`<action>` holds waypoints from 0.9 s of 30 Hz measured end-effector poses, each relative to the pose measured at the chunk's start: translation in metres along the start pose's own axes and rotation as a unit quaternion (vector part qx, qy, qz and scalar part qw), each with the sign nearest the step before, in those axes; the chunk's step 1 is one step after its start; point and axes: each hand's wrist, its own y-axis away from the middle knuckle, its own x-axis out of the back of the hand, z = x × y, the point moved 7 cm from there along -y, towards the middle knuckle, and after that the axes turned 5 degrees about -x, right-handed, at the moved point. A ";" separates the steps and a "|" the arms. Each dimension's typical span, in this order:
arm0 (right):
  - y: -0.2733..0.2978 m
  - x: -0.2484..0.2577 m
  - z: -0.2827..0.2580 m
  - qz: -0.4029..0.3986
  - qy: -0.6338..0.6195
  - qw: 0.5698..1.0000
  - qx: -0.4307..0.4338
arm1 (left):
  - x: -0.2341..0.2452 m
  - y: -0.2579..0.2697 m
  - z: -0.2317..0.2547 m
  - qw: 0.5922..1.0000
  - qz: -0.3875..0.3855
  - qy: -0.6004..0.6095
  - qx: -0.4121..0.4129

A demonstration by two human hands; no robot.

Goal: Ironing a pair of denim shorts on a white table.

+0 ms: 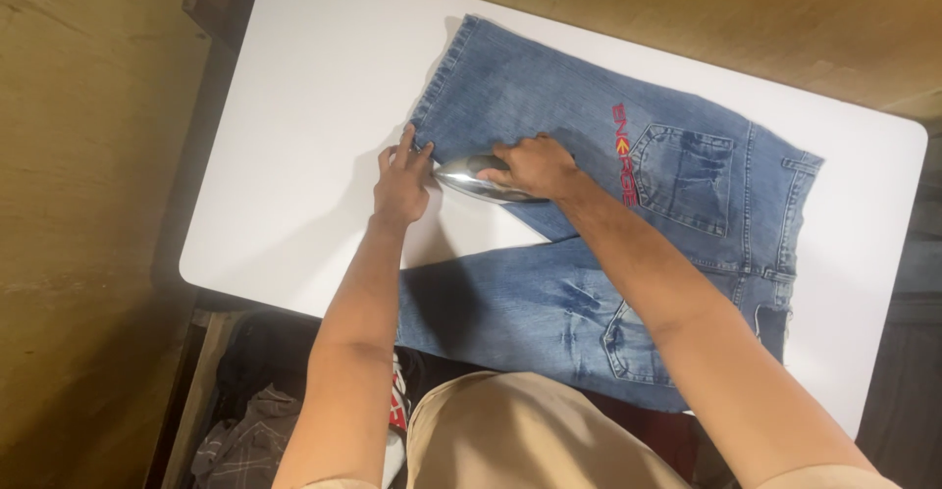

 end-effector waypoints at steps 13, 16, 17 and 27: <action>0.058 -0.011 0.056 -0.059 -0.005 0.998 -0.014 | -0.001 -0.005 0.004 0.999 -0.041 -0.008 0.021; 0.082 -0.013 0.079 -0.065 0.017 0.998 -0.017 | 0.001 -0.006 0.007 0.998 -0.054 -0.026 0.033; 0.090 -0.012 0.085 -0.068 0.013 0.997 -0.014 | -0.001 -0.006 0.008 0.997 -0.062 -0.024 0.039; 0.104 -0.006 0.086 -0.046 0.005 0.999 0.022 | -0.008 -0.006 0.008 0.993 -0.098 -0.031 0.064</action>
